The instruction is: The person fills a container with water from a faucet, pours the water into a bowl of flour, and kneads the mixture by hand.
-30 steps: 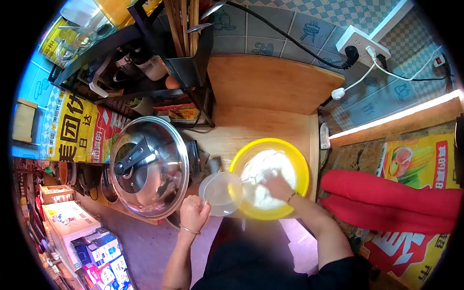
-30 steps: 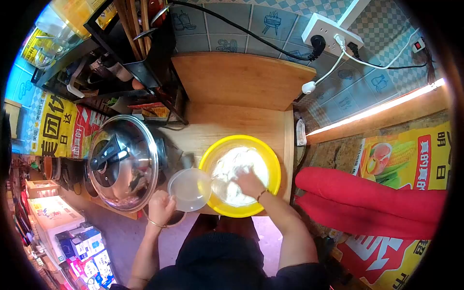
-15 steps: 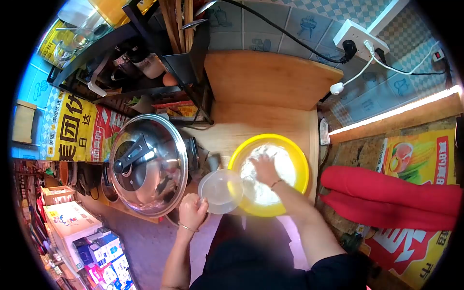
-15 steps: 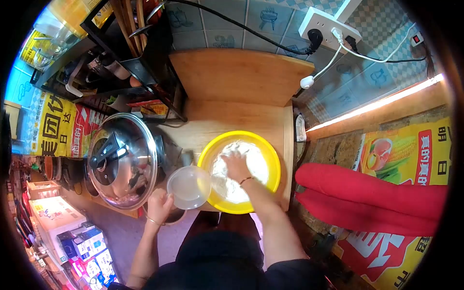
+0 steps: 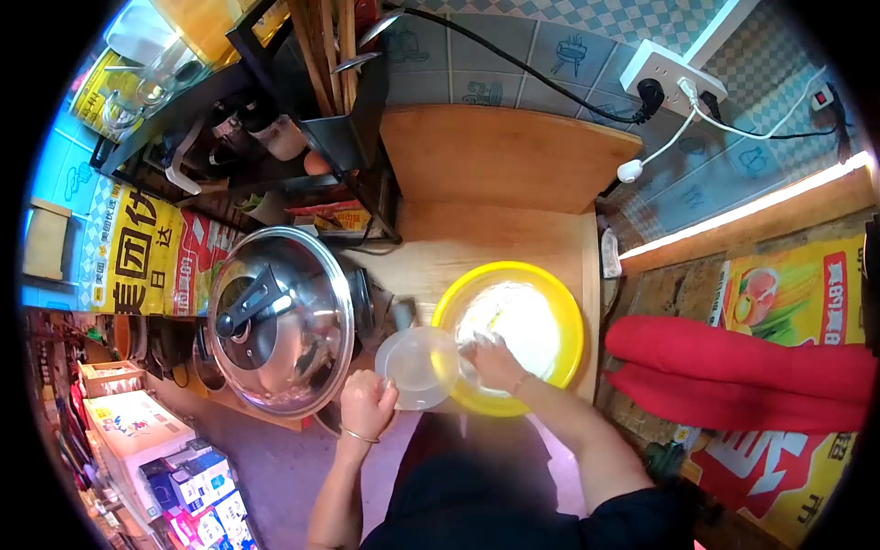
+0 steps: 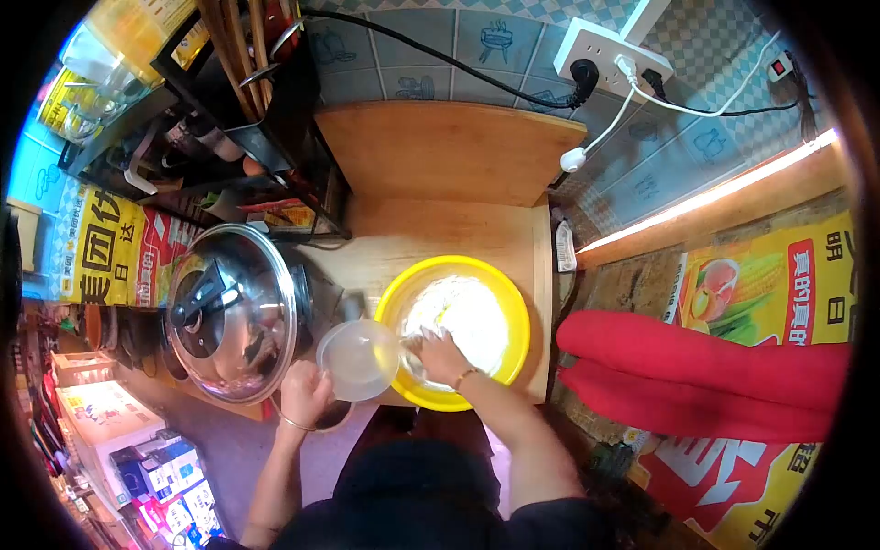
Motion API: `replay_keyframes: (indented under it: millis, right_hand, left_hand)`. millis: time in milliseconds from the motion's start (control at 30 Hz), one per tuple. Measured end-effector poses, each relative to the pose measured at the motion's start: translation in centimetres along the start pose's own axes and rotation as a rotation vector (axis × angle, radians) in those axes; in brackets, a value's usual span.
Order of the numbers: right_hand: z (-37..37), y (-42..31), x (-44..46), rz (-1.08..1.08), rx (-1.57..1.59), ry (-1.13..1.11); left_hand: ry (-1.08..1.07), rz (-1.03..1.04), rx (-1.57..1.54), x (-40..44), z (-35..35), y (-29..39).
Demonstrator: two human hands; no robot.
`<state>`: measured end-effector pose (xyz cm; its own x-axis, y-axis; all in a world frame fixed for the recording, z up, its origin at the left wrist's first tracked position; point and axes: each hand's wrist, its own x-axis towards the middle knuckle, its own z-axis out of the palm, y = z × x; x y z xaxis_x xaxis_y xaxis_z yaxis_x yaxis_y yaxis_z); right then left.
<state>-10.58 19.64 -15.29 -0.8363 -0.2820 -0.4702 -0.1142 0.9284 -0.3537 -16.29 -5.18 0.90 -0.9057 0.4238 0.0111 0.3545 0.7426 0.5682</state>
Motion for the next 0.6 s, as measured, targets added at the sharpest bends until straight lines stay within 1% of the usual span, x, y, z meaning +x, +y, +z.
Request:
replay_keyframes:
  millis: [33, 100, 133, 167, 233, 300, 333, 367, 400, 433, 467, 500, 567, 600]
  right_hand:
    - [1.1, 1.0, -1.8, -0.156, -0.059, 0.041]
    - [1.5, 5.1, -3.1, -0.24, -0.121, 0.099]
    - [-1.1, 5.4, -3.1, -0.076, -0.125, 0.098]
    - [-1.6, 6.0, -2.0, 0.066, -0.213, 0.218]
    - [-2.9, 5.3, 1.8, 0.138, -0.066, 0.37]
    - [-1.1, 2.6, 5.2, 0.21, 0.081, 0.311]
    - [-3.0, -0.5, 3.9, 0.128, -0.01, 0.218]
    - [0.7, -0.3, 3.4, -0.011, 0.19, 0.283]
    - [0.5, -1.2, 1.5, -0.122, -0.057, 0.124]
    - [4.0, 0.2, 0.2, -0.328, -0.077, 0.317]
    - [4.3, 1.2, -2.1, -0.367, -0.084, 0.209]
    - [2.1, 2.4, -4.2, -0.387, -0.124, -0.003]
    - [2.6, 6.9, -5.7, -0.317, -0.141, -0.021]
    - [-0.5, 7.0, -6.2, -0.2, -0.175, -0.016]
  left_hand:
    - [0.017, 0.002, -0.021, -0.2, 0.1, -0.2]
    - [0.044, 0.008, -0.041, -0.2, 0.1, -0.2]
    - [0.044, 0.002, -0.03, -0.3, -0.1, -0.1]
    - [0.044, -0.003, -0.018, -0.3, -0.1, -0.1]
    - [0.05, -0.006, -0.024, -0.4, -0.2, -0.2]
    - [0.053, -0.015, -0.025, -0.7, -0.5, -0.2]
    - [0.061, -0.034, -0.032, -0.7, -0.6, 0.0]
    - [0.069, -0.048, -0.042, -0.6, -0.7, 0.0]
    - [0.069, -0.046, -0.049, -0.5, -0.6, -0.1]
    - [0.072, -0.053, -0.068, -0.6, -0.5, -0.3]
    - [0.072, -0.059, -0.085, -0.7, -0.4, -0.4]
    - [0.066, -0.061, -0.089, -0.6, -0.3, -0.4]
    - [0.043, -0.015, -0.076, -0.5, -0.3, 0.0]
    - [0.043, -0.017, -0.074, -0.5, -0.3, 0.1]
